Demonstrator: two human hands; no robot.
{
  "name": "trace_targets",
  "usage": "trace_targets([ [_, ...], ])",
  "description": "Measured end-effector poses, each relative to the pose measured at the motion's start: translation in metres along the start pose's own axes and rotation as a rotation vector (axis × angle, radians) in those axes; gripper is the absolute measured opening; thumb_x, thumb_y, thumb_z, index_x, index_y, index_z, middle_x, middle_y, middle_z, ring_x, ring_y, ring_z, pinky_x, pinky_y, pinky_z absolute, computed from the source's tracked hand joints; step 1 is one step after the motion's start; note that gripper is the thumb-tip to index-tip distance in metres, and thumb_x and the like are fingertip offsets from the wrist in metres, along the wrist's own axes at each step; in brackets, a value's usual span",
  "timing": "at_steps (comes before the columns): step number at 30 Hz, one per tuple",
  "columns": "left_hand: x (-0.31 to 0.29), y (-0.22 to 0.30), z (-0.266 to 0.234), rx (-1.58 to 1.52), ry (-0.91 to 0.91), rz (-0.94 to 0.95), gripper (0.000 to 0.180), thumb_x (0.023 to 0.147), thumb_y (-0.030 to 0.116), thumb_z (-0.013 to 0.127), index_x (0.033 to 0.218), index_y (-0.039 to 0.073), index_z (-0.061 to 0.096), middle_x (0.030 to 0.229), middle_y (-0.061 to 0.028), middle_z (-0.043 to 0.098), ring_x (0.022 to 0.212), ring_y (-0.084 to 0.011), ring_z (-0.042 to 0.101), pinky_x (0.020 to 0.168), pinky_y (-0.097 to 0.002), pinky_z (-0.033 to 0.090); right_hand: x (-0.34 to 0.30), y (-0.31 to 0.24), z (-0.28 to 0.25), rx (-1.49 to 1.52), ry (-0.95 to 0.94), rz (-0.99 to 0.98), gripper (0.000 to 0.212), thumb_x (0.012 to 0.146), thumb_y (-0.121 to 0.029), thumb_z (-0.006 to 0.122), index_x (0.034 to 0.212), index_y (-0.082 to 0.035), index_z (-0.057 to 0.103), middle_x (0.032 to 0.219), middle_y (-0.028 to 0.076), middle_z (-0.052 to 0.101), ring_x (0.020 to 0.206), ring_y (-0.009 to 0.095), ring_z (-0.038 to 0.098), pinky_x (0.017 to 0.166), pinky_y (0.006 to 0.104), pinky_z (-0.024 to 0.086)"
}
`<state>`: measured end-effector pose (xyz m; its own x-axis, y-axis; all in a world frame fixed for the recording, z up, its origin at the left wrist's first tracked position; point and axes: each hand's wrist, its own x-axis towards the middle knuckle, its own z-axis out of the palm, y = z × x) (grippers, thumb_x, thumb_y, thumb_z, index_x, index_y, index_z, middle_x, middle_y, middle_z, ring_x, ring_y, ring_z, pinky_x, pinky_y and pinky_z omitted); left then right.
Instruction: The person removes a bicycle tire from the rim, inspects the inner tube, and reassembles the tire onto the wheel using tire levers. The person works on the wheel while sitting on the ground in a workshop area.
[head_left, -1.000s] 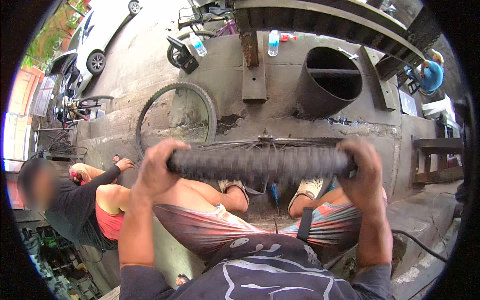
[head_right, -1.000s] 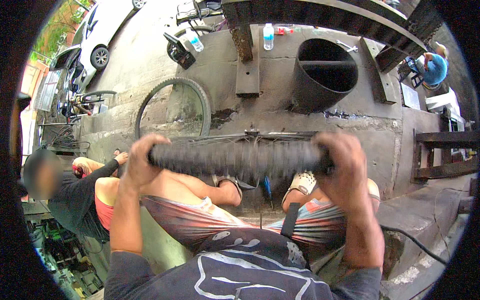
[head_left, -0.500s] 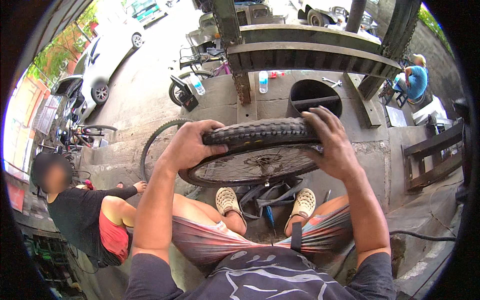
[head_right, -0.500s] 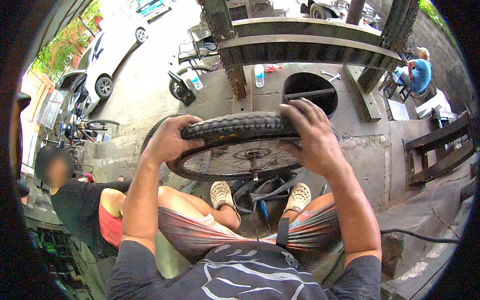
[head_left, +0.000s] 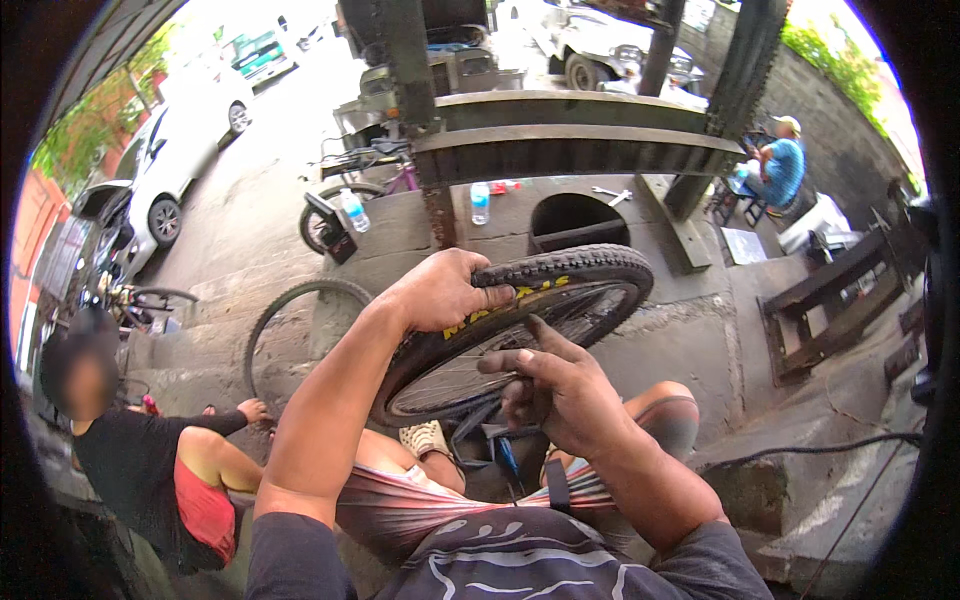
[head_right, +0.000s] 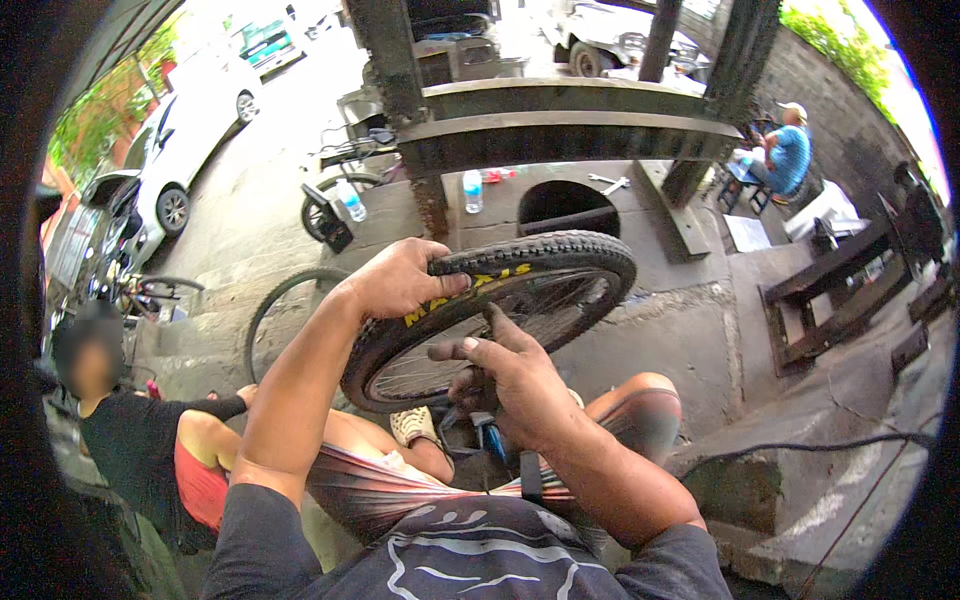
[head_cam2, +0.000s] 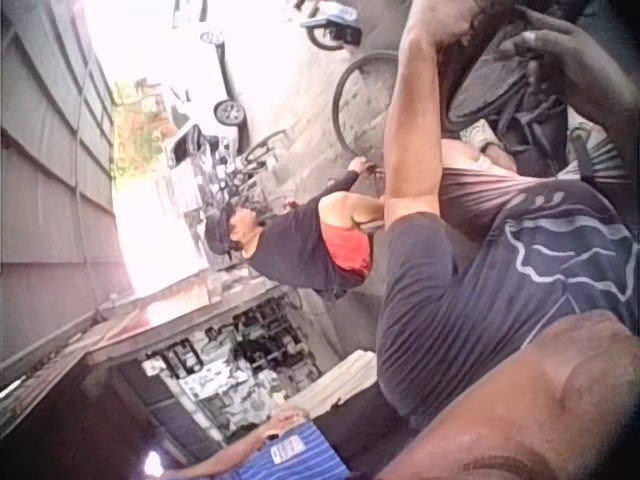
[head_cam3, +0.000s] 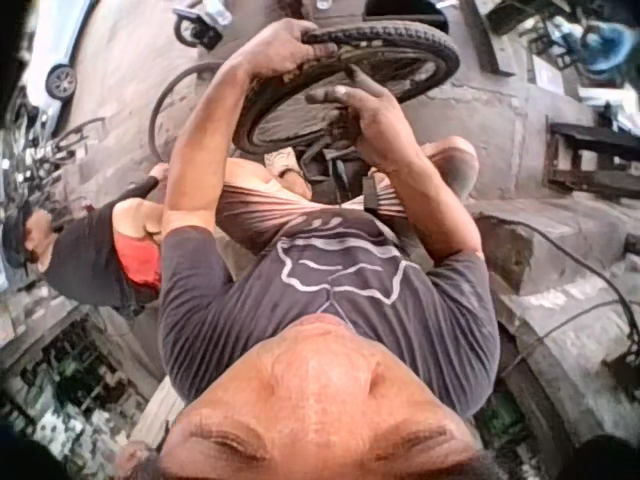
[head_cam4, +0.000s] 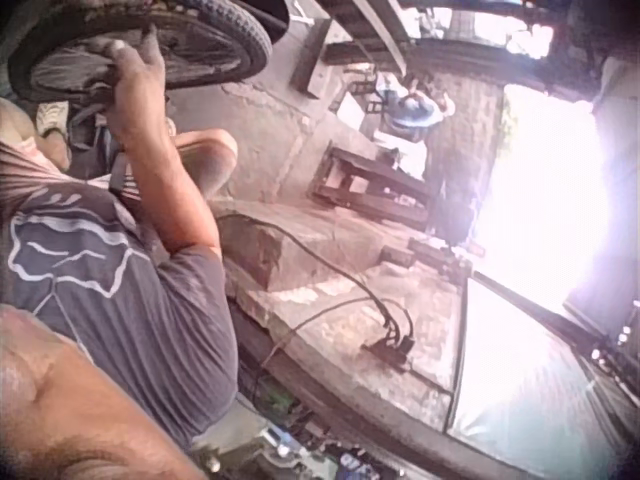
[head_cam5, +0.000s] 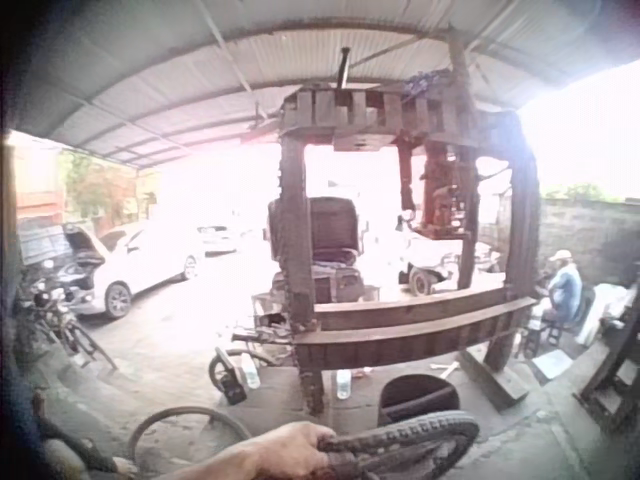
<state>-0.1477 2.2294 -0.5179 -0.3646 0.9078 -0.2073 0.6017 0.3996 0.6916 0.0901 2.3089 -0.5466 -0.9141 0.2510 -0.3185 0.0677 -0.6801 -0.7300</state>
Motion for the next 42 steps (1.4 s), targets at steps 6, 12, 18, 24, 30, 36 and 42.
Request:
trace_targets([
  [6,0.003,0.023,0.027,0.003,0.014,-0.004,0.050,0.102,0.047,0.082,0.113,-0.002,0.082,0.099,-0.0284,0.080,0.097,-0.0412,0.080,0.090,-0.0491,0.060,-0.010,-0.003,-0.004,0.042,0.093,-0.023,0.050,0.115,-0.014,0.059,0.164,-0.012,0.050,0.123,0.005,0.078,0.086,0.015,0.072,0.075,0.0341,0.062],
  [12,-0.017,0.055,0.053,0.154,0.115,0.076,0.051,0.100,0.048,0.084,0.114,-0.001,0.080,0.112,-0.0297,0.080,0.112,-0.0471,0.078,0.095,-0.0542,0.059,-0.024,-0.003,-0.019,0.487,0.154,-0.037,0.024,0.112,-0.017,0.065,0.133,-0.005,0.067,0.106,0.002,0.076,0.077,0.014,0.068,0.069,0.0331,0.059],
  [18,-0.027,0.053,0.052,0.140,0.147,0.041,0.062,0.095,0.046,0.088,0.137,0.003,0.075,0.124,-0.0282,0.080,0.124,-0.0460,0.076,0.108,-0.0520,0.059,-0.010,0.010,-0.039,0.709,0.123,-0.015,0.017,0.109,-0.020,0.070,0.117,-0.006,0.069,0.098,0.002,0.074,0.078,0.013,0.067,0.072,0.0315,0.060],
  [24,-0.075,-0.006,0.048,0.162,0.308,0.124,0.084,0.080,0.028,0.099,0.153,0.005,0.063,0.128,-0.0258,0.080,0.128,-0.0444,0.075,0.114,-0.0509,0.057,0.000,0.016,-0.048,0.711,0.044,-0.061,0.016,0.108,-0.020,0.072,0.118,-0.008,0.069,0.099,0.004,0.075,0.082,0.019,0.069,0.077,0.0352,0.062],
  [30,-0.124,-0.084,0.072,-0.038,0.435,-0.083,0.052,0.078,0.020,0.102,0.121,0.002,0.079,0.100,-0.0195,0.083,0.091,-0.0335,0.081,0.088,-0.0397,0.062,0.012,0.015,-0.049,0.671,0.069,-0.156,0.025,0.108,-0.016,0.073,0.130,-0.010,0.065,0.108,0.007,0.078,0.087,0.023,0.076,0.081,0.0399,0.067],
  [36,-0.101,-0.005,0.071,0.063,0.490,0.008,0.047,0.089,0.033,0.094,0.121,0.002,0.078,0.105,-0.0229,0.082,0.103,-0.0463,0.080,0.090,-0.0521,0.062,-0.001,-0.006,-0.045,0.586,0.077,-0.183,0.041,0.107,-0.012,0.072,0.144,-0.014,0.055,0.121,0.009,0.077,0.104,0.027,0.078,0.097,0.0470,0.066],
  [42,-0.065,0.021,0.093,0.041,0.503,0.101,0.039,0.094,0.028,0.090,0.118,-0.001,0.079,0.103,-0.0236,0.082,0.099,-0.0425,0.082,0.088,-0.0487,0.062,-0.013,0.047,-0.016,0.241,0.168,-0.116,0.076,0.106,-0.007,0.071,0.174,-0.008,0.037,0.124,0.005,0.063,0.107,0.020,0.067,0.092,0.0371,0.060],
])
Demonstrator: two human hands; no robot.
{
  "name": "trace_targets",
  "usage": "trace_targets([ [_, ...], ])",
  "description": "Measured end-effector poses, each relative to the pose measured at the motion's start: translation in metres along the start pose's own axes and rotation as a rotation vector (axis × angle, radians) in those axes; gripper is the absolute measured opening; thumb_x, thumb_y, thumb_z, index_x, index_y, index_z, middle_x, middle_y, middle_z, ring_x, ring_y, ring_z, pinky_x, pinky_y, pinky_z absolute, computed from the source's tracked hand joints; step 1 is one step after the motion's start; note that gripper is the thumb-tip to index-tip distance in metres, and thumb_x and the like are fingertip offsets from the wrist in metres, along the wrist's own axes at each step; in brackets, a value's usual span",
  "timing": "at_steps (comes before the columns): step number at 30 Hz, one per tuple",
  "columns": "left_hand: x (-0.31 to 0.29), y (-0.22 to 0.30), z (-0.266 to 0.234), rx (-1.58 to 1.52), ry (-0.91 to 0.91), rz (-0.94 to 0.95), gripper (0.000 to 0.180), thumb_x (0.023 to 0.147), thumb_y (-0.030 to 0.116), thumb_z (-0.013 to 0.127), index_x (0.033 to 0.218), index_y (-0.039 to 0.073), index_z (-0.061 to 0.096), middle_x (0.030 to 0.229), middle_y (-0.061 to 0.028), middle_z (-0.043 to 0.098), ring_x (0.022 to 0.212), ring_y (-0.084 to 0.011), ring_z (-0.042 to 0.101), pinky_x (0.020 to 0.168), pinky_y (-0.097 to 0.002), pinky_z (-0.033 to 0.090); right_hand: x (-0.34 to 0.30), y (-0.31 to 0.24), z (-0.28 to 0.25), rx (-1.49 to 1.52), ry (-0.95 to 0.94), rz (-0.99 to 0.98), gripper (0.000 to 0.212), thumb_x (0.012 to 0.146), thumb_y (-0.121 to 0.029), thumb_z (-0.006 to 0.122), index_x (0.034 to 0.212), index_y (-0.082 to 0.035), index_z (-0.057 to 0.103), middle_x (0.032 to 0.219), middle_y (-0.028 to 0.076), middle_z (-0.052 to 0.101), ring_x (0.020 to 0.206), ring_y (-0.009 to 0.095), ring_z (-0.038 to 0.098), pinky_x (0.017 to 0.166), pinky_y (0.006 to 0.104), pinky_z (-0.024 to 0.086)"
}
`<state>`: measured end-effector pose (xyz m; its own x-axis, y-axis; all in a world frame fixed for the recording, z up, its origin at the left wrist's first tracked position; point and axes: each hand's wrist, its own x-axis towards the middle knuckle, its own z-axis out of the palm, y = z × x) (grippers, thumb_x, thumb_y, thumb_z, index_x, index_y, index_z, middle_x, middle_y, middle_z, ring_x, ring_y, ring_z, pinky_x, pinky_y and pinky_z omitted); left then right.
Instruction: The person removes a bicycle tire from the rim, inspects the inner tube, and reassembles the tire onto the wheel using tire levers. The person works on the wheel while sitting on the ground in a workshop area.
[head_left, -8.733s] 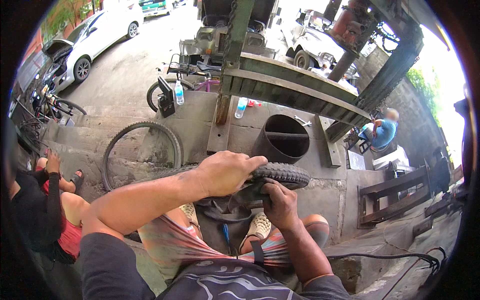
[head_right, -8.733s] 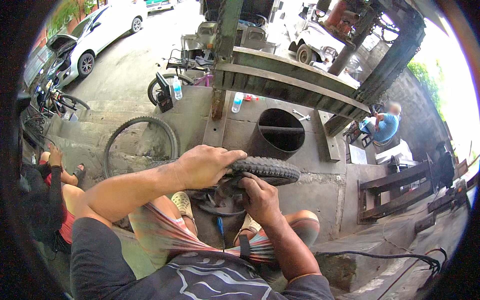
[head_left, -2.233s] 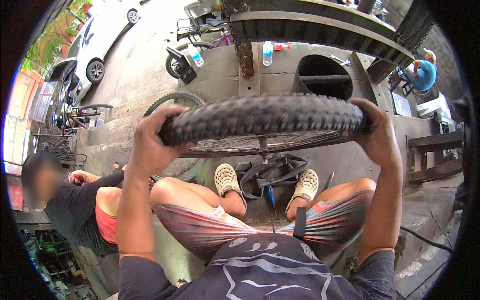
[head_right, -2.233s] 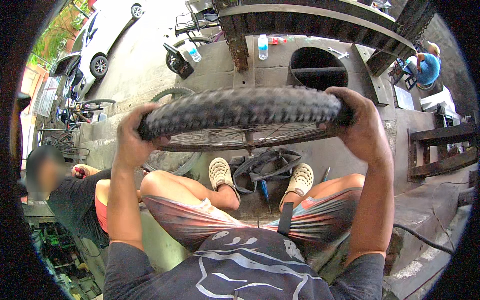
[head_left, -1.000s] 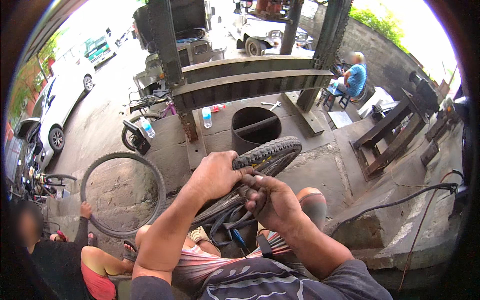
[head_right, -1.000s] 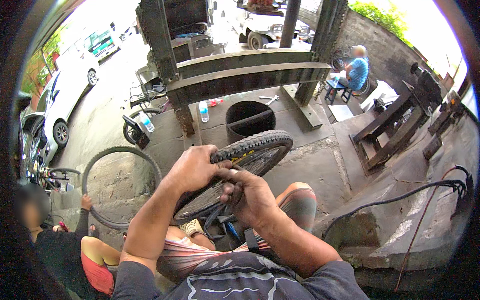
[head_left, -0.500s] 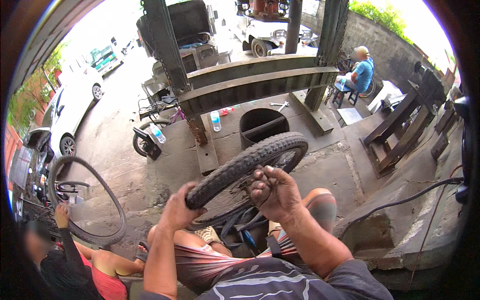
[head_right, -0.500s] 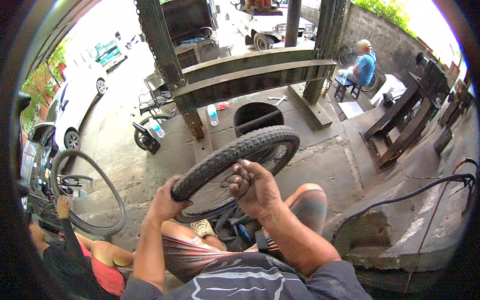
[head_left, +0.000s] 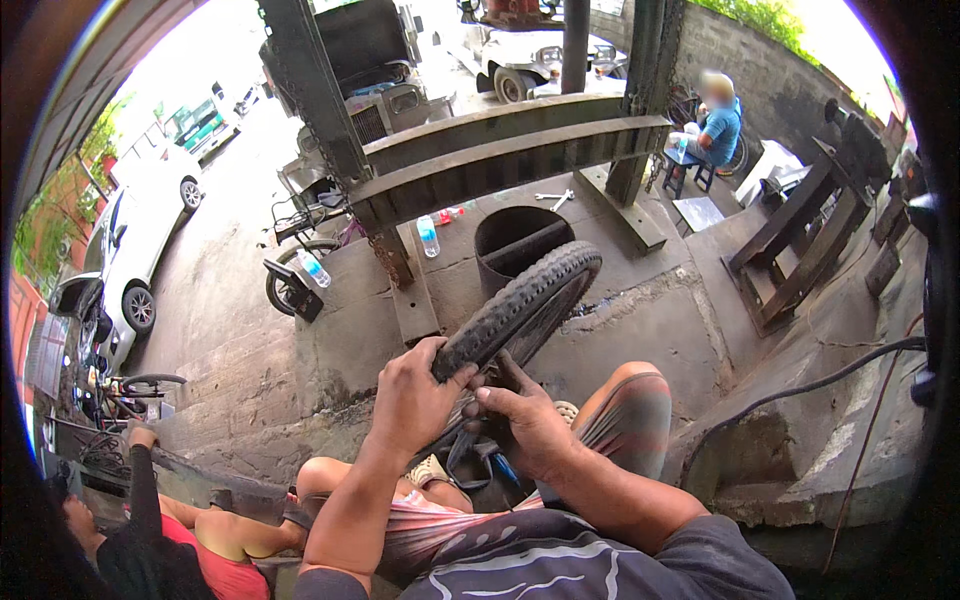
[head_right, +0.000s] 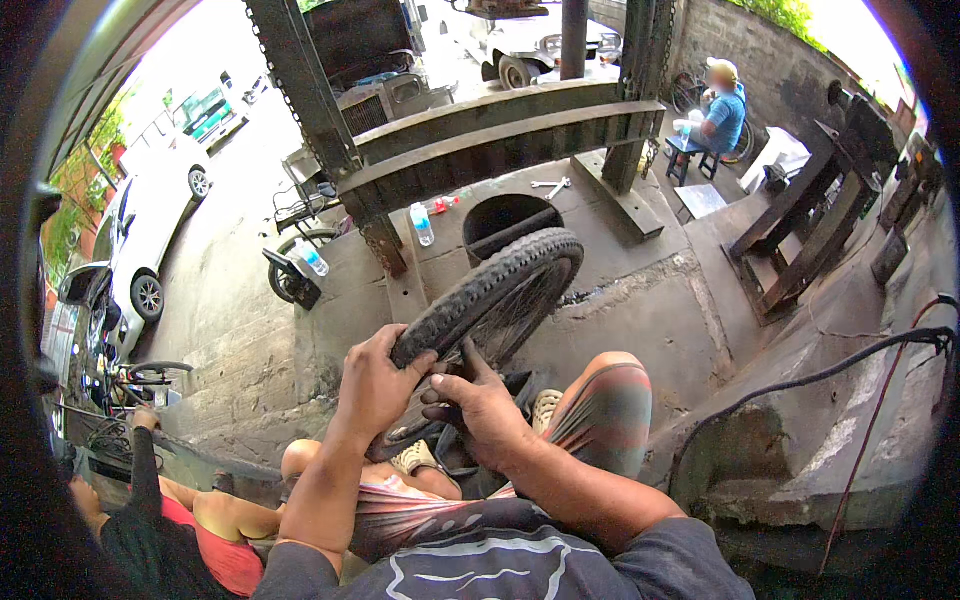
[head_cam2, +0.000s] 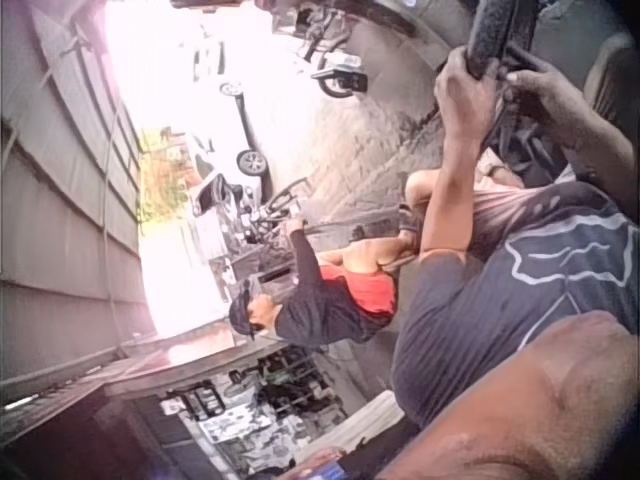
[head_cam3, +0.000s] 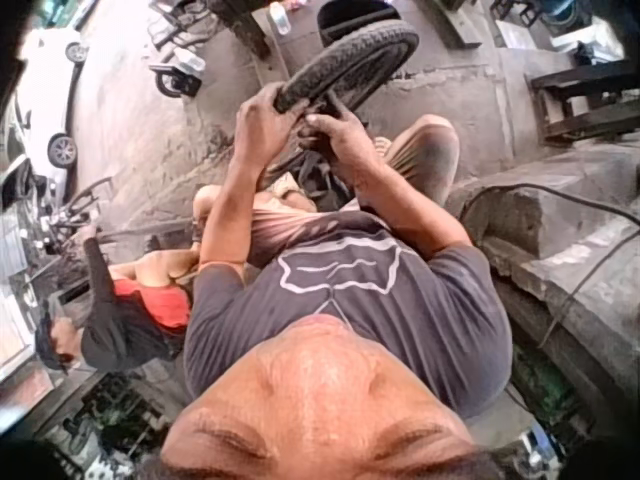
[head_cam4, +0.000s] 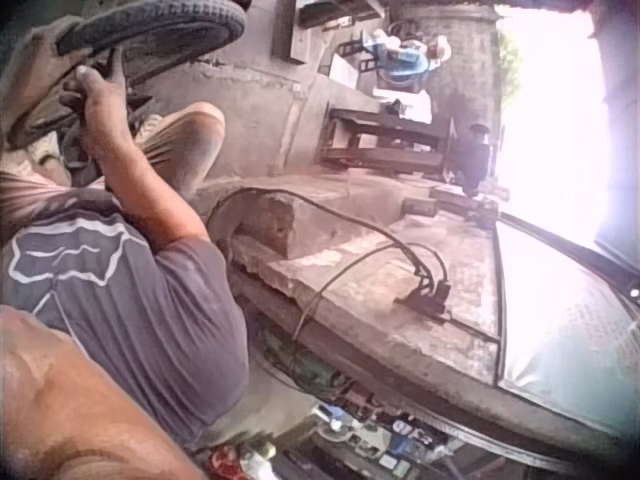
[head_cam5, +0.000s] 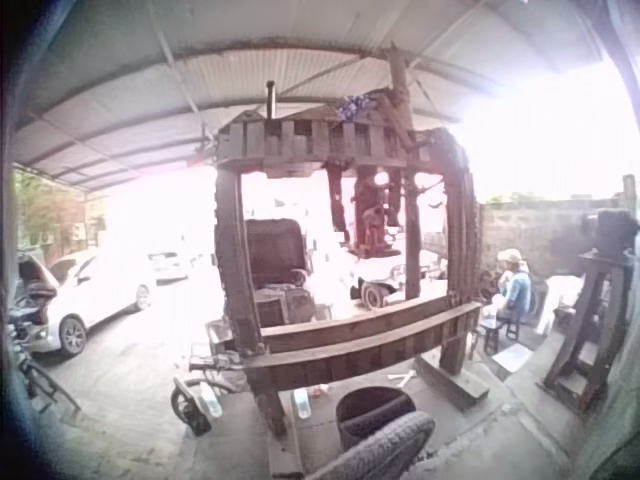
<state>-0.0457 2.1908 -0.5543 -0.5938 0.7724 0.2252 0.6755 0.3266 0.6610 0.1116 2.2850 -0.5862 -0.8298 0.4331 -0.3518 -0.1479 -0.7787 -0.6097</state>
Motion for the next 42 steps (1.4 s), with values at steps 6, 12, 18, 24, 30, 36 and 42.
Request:
trace_targets([
  [6,0.010,0.009,0.009,-0.093,-0.095,-0.086,0.033,0.100,0.031,0.084,0.113,0.000,0.082,0.099,-0.0268,0.081,0.099,-0.0474,0.080,0.088,-0.0523,0.061,-0.015,-0.002,0.002,-0.196,-0.076,-0.142,0.073,0.107,-0.004,0.069,0.173,-0.006,0.038,0.123,0.004,0.064,0.101,0.013,0.063,0.089,0.0296,0.056],
  [12,0.008,0.018,0.010,-0.116,-0.123,-0.102,0.035,0.101,0.033,0.082,0.110,0.000,0.082,0.098,-0.0265,0.080,0.097,-0.0474,0.079,0.087,-0.0526,0.060,-0.019,-0.033,0.007,-0.095,-0.160,0.080,0.061,0.107,-0.006,0.071,0.163,-0.007,0.048,0.109,-0.001,0.064,0.090,0.010,0.060,0.085,0.0297,0.055],
  [18,0.007,0.016,0.003,-0.116,-0.175,-0.048,0.027,0.101,0.024,0.084,0.113,0.000,0.084,0.092,-0.0197,0.082,0.084,-0.0276,0.081,0.082,-0.0429,0.061,-0.019,-0.024,0.011,0.232,-0.077,0.098,0.045,0.105,-0.008,0.075,0.149,-0.010,0.063,0.106,-0.003,0.069,0.087,0.012,0.064,0.088,0.0342,0.059],
  [24,0.003,0.008,-0.006,-0.125,-0.183,-0.034,0.040,0.099,0.033,0.087,0.121,0.000,0.083,0.101,-0.0210,0.083,0.096,-0.0336,0.083,0.088,-0.0446,0.062,-0.009,-0.009,0.009,0.352,-0.025,0.075,0.039,0.105,-0.009,0.077,0.143,-0.008,0.068,0.113,-0.001,0.073,0.096,0.013,0.070,0.092,0.0368,0.059],
  [30,0.000,-0.016,-0.004,-0.047,-0.062,0.104,0.071,0.097,0.046,0.089,0.148,0.000,0.069,0.127,-0.0263,0.080,0.122,-0.0419,0.079,0.105,-0.0478,0.060,0.016,-0.007,0.004,0.351,0.045,0.147,0.026,0.103,-0.014,0.081,0.127,-0.012,0.072,0.111,0.001,0.076,0.097,0.017,0.070,0.098,0.0402,0.059],
  [36,0.005,-0.023,-0.005,0.019,-0.046,0.119,0.071,0.101,0.041,0.085,0.158,0.006,0.061,0.139,-0.0258,0.076,0.129,-0.0459,0.074,0.107,-0.0508,0.060,0.038,0.008,0.003,0.181,0.025,0.023,0.026,0.109,-0.026,0.081,0.128,-0.014,0.069,0.116,-0.003,0.074,0.105,0.015,0.068,0.096,0.0372,0.056],
  [42,0.012,-0.050,-0.011,0.105,-0.011,0.233,0.077,0.098,0.038,0.087,0.162,0.009,0.057,0.138,-0.0221,0.076,0.122,-0.0443,0.076,0.103,-0.0512,0.062,0.042,0.016,0.023,0.122,0.128,-0.075,0.027,0.110,-0.022,0.078,0.132,-0.011,0.068,0.120,0.001,0.074,0.111,0.017,0.070,0.095,0.0339,0.055],
])
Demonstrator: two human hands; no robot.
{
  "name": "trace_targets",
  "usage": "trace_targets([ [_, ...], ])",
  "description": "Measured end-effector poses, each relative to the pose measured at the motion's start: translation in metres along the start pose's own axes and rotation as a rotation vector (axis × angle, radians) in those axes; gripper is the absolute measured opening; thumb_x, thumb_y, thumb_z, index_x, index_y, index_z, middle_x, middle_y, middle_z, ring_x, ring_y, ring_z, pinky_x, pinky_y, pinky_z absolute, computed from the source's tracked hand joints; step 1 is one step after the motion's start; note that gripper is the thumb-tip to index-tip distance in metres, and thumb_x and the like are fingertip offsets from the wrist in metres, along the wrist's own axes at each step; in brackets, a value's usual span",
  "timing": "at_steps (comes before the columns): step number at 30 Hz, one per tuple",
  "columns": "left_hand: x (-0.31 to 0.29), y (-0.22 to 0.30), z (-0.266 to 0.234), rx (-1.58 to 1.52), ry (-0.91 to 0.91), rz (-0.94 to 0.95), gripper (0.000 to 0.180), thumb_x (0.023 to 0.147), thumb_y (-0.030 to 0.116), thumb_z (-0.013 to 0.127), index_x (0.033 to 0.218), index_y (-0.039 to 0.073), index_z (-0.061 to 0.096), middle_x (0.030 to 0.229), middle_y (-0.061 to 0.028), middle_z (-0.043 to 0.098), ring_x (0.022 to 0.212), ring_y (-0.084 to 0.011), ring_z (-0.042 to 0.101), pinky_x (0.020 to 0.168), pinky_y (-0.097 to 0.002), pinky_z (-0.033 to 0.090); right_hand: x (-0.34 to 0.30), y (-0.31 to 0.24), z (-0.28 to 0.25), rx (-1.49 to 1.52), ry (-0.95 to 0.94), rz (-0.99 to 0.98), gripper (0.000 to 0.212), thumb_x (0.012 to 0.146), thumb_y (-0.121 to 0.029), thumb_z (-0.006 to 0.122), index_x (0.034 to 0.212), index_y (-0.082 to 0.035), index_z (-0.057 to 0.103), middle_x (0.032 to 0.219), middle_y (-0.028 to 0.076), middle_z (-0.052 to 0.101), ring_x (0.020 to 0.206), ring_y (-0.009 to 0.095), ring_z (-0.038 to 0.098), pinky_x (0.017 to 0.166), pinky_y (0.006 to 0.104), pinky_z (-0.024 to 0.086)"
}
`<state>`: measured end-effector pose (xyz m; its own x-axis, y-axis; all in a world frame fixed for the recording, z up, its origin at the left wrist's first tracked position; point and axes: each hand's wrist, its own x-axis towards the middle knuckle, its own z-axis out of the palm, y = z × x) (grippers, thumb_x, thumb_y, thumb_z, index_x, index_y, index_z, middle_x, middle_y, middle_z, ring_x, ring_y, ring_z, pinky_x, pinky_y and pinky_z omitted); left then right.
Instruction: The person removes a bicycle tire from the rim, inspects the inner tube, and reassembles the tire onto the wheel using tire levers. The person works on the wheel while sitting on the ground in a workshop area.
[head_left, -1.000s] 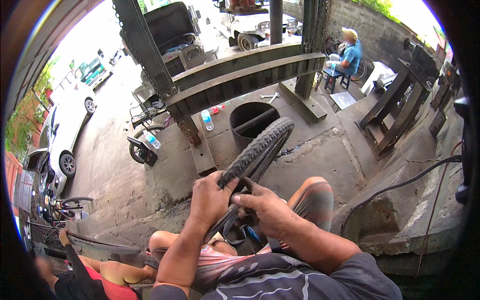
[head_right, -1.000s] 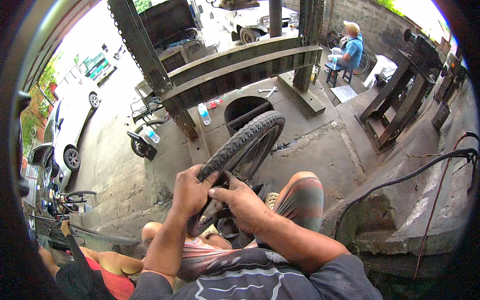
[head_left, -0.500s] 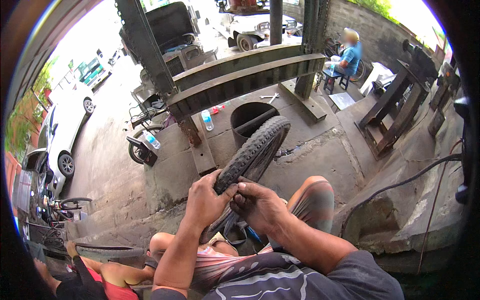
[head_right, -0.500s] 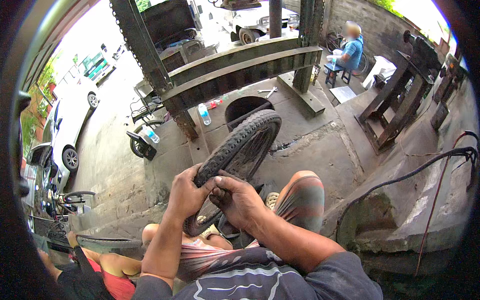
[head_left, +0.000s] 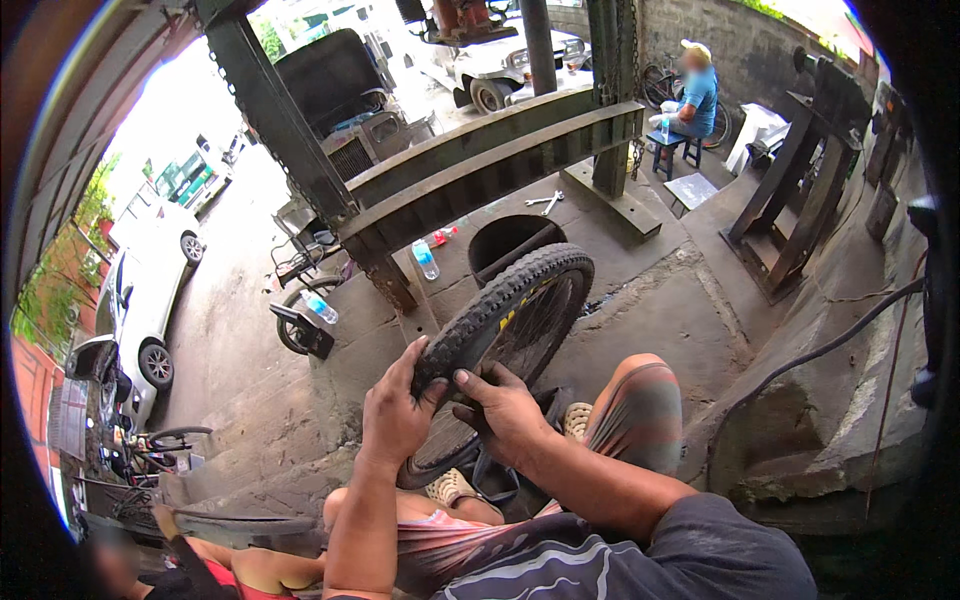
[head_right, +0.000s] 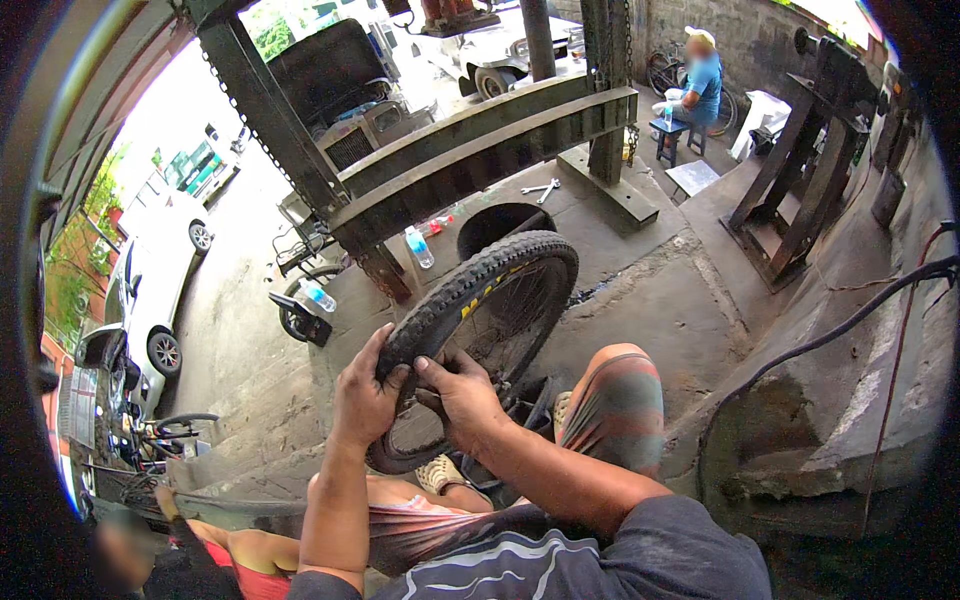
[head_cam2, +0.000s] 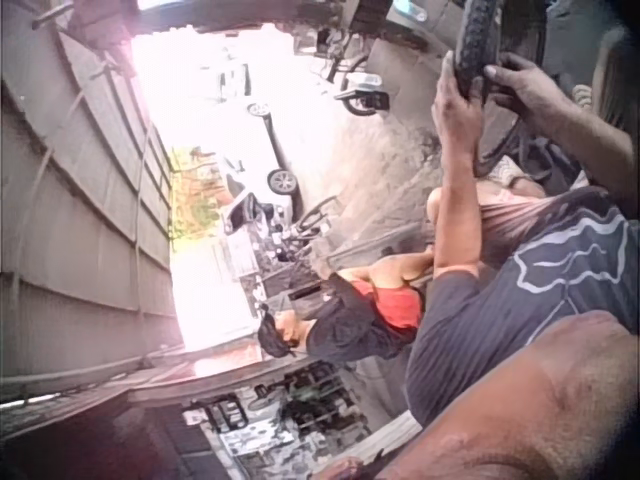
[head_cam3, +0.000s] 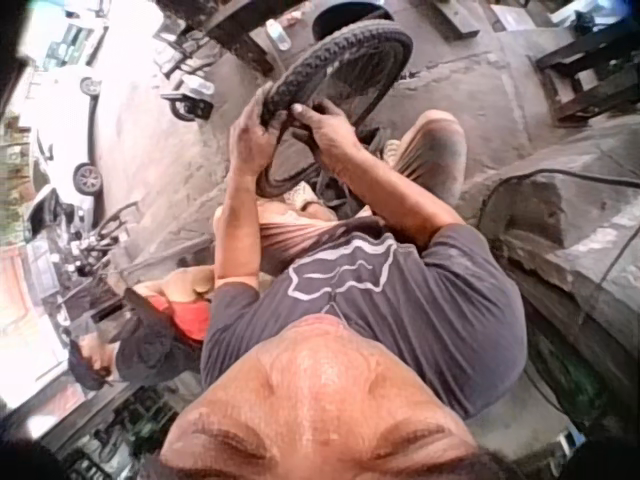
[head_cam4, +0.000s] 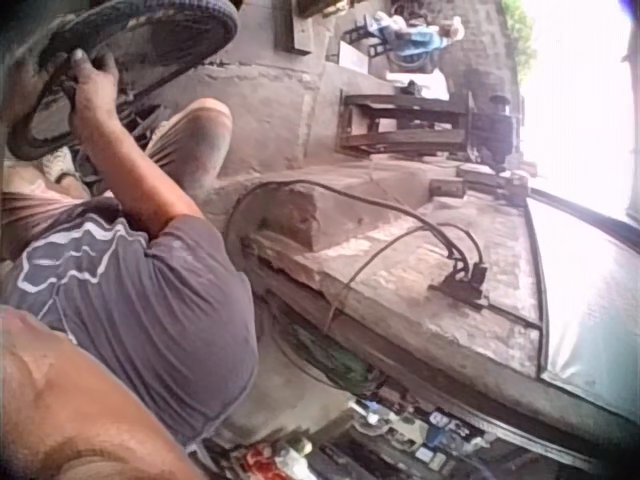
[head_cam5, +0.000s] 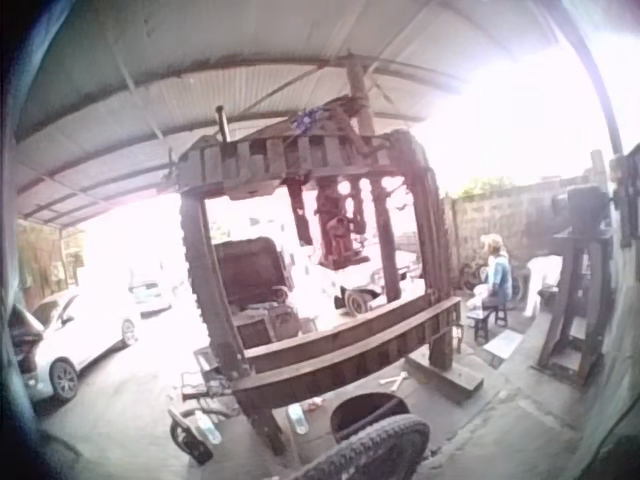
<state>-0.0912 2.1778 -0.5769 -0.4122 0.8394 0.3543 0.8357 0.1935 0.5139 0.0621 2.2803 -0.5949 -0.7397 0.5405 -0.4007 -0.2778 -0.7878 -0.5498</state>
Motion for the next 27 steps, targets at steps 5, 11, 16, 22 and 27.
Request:
trace_targets([
  [5,-0.009,0.011,-0.002,0.109,-0.032,0.055,0.100,0.082,0.027,0.096,0.169,0.013,0.049,0.133,-0.0198,0.074,0.115,-0.0437,0.077,0.098,-0.0520,0.063,0.008,-0.007,-0.018,0.126,-0.131,0.005,0.029,0.109,-0.020,0.078,0.135,-0.010,0.070,0.121,0.003,0.077,0.109,0.019,0.073,0.096,0.0331,0.055],
  [11,0.005,0.022,0.006,0.228,-0.082,-0.089,0.107,0.078,0.013,0.092,0.173,0.017,0.042,0.132,-0.0227,0.073,0.116,-0.0482,0.076,0.100,-0.0553,0.063,0.031,-0.023,-0.022,0.433,-0.086,0.045,0.022,0.111,-0.025,0.076,0.127,-0.009,0.074,0.119,0.006,0.080,0.111,0.023,0.076,0.094,0.0368,0.060],
  [16,-0.008,0.014,0.005,0.285,-0.030,-0.080,0.103,0.080,0.012,0.090,0.172,0.019,0.044,0.129,-0.0198,0.073,0.113,-0.0456,0.076,0.097,-0.0541,0.063,0.053,-0.064,-0.018,0.439,0.080,0.020,0.020,0.113,-0.027,0.074,0.116,-0.008,0.072,0.102,0.007,0.078,0.084,0.019,0.072,0.084,0.0343,0.062],
  [22,-0.011,0.009,0.012,0.264,0.033,-0.042,0.102,0.082,0.013,0.091,0.173,0.020,0.044,0.131,-0.0191,0.074,0.113,-0.0437,0.077,0.097,-0.0526,0.064,0.098,-0.083,-0.048,0.463,0.150,-0.036,0.018,0.112,-0.025,0.075,0.106,-0.009,0.069,0.089,0.003,0.072,0.060,0.013,0.059,0.055,0.0254,0.055],
  [27,-0.018,0.004,0.009,0.257,0.052,-0.055,0.099,0.083,0.013,0.092,0.171,0.018,0.046,0.138,-0.0216,0.073,0.118,-0.0444,0.076,0.101,-0.0530,0.063,0.099,-0.090,-0.049,0.450,0.149,-0.019,0.020,0.110,-0.023,0.078,0.104,-0.006,0.068,0.089,0.006,0.072,0.057,0.013,0.057,0.053,0.0248,0.055],
])
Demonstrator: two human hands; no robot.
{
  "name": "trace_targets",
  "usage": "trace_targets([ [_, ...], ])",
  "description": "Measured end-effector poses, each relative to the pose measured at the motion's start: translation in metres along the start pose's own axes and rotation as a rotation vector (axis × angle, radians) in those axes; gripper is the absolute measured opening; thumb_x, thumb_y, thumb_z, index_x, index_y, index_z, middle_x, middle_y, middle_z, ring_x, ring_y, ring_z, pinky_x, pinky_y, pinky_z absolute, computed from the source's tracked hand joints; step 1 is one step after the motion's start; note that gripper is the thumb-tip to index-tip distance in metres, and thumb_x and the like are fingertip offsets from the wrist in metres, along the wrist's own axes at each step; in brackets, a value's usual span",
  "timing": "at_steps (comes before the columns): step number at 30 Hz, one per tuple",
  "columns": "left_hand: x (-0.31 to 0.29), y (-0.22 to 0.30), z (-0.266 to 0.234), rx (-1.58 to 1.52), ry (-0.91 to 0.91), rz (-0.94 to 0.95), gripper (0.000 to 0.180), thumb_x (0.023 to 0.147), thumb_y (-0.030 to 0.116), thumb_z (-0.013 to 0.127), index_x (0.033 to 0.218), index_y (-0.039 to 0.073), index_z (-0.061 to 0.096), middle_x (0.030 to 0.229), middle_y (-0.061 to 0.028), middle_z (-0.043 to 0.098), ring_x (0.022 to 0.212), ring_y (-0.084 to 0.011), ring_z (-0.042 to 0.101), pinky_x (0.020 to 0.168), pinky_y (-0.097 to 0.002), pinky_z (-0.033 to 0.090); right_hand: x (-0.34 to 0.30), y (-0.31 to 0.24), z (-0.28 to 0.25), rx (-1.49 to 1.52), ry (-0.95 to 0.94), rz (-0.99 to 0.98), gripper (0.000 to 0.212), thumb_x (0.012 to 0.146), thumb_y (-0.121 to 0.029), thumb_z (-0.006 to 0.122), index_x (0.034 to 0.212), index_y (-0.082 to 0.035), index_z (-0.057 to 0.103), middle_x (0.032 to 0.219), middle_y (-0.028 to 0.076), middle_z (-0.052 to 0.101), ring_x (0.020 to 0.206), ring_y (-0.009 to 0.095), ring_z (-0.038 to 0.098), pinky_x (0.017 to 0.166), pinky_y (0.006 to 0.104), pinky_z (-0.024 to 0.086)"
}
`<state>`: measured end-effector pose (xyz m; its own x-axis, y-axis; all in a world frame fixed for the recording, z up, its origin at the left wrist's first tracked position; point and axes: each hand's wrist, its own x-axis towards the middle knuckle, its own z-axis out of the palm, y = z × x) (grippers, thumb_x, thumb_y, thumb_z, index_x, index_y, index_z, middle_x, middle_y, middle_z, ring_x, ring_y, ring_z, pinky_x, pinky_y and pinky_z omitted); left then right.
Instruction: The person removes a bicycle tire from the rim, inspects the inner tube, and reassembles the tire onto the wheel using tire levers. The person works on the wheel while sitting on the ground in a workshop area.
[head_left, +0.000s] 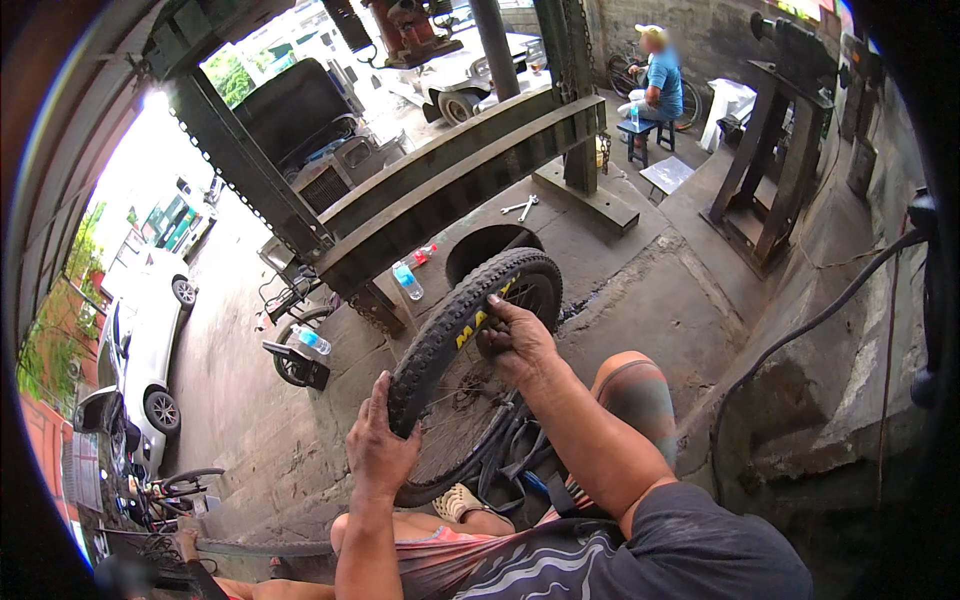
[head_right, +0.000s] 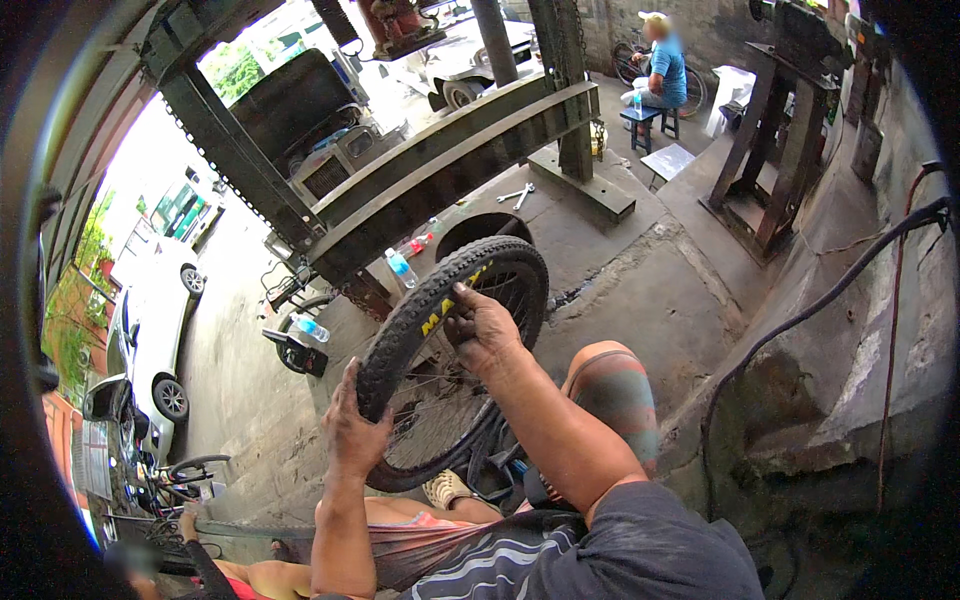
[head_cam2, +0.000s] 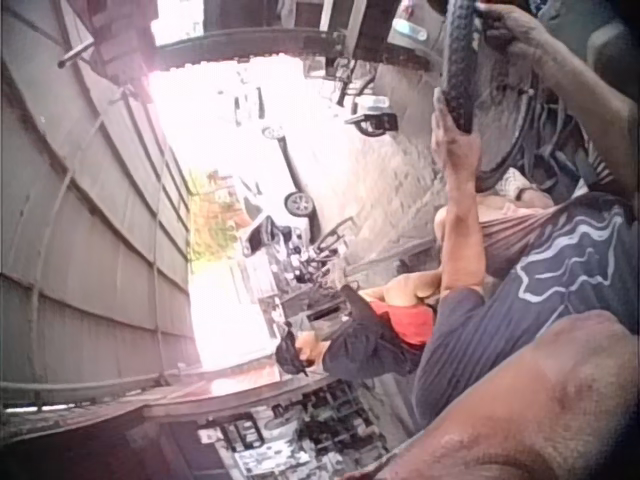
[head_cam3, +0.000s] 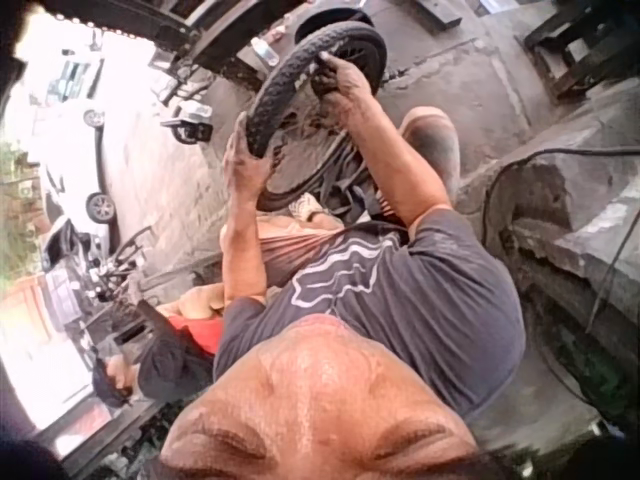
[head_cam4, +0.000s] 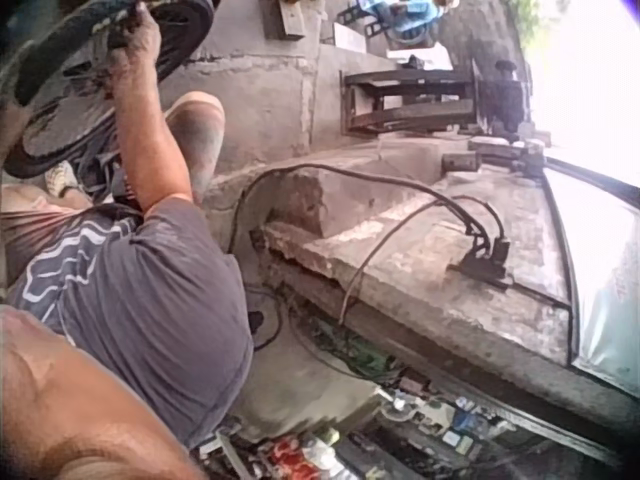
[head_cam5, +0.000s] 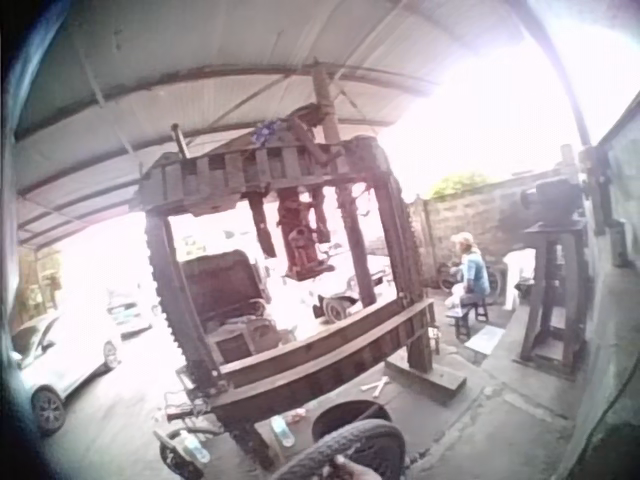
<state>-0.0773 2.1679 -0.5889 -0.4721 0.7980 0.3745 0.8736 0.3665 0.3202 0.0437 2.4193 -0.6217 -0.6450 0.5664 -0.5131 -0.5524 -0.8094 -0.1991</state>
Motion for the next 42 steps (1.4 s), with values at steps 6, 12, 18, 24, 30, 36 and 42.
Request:
trace_targets([
  [6,-0.008,-0.030,0.003,-0.016,0.047,-0.037,0.095,0.082,0.013,0.091,0.168,0.010,0.049,0.143,-0.0244,0.072,0.125,-0.0451,0.075,0.107,-0.0516,0.061,0.005,0.008,-0.017,-0.045,-0.129,0.093,0.022,0.111,-0.025,0.075,0.124,-0.008,0.070,0.119,0.009,0.080,0.108,0.025,0.079,0.091,0.0415,0.067],
  [12,-0.019,-0.046,-0.008,-0.052,-0.058,-0.219,0.101,0.079,0.015,0.095,0.168,0.009,0.048,0.150,-0.0244,0.068,0.138,-0.0441,0.067,0.119,-0.0530,0.053,-0.021,0.023,-0.011,0.038,-0.108,0.110,0.034,0.113,-0.045,0.072,0.124,-0.012,0.071,0.120,0.006,0.081,0.112,0.023,0.078,0.103,0.0440,0.062],
  [18,0.035,0.035,-0.051,0.216,-0.038,0.160,0.109,0.079,0.018,0.095,0.173,0.012,0.041,0.157,-0.0226,0.060,0.145,-0.0448,0.059,0.127,-0.0561,0.044,-0.017,0.053,-0.013,-0.038,-0.188,0.149,0.036,0.118,-0.046,0.064,0.135,-0.016,0.073,0.132,0.003,0.078,0.125,0.024,0.071,0.110,0.0432,0.056],
  [24,0.077,0.056,-0.041,0.213,-0.376,0.112,0.108,0.078,0.014,0.093,0.173,0.019,0.042,0.136,-0.0207,0.067,0.128,-0.0434,0.070,0.110,-0.0536,0.058,-0.052,0.085,-0.014,0.006,-0.165,0.220,0.042,0.116,-0.047,0.066,0.140,-0.014,0.071,0.135,0.008,0.076,0.128,0.029,0.068,0.120,0.0491,0.050],
  [30,0.072,0.052,-0.039,0.198,-0.359,0.062,0.108,0.077,0.014,0.091,0.173,0.025,0.043,0.126,-0.0199,0.070,0.121,-0.0434,0.073,0.106,-0.0533,0.060,-0.061,0.074,-0.012,0.065,-0.167,0.222,0.043,0.115,-0.049,0.066,0.139,-0.013,0.071,0.137,0.008,0.076,0.126,0.028,0.069,0.116,0.0457,0.051],
  [36,0.067,0.047,-0.039,0.214,-0.312,-0.017,0.108,0.071,0.010,0.091,0.170,0.022,0.048,0.129,-0.0179,0.072,0.121,-0.0429,0.073,0.107,-0.0516,0.060,-0.043,0.076,-0.017,0.052,-0.217,0.195,0.030,0.115,-0.042,0.069,0.127,-0.015,0.073,0.123,0.004,0.079,0.102,0.019,0.066,0.084,0.0342,0.048],
  [42,0.070,0.053,-0.034,0.200,-0.269,0.051,0.102,0.075,0.014,0.091,0.167,0.022,0.049,0.131,-0.0176,0.073,0.122,-0.0420,0.074,0.106,-0.0517,0.061,-0.004,0.077,-0.050,0.195,-0.333,0.245,0.026,0.112,-0.032,0.076,0.127,-0.011,0.072,0.115,0.008,0.078,0.104,0.023,0.073,0.091,0.0363,0.057],
])
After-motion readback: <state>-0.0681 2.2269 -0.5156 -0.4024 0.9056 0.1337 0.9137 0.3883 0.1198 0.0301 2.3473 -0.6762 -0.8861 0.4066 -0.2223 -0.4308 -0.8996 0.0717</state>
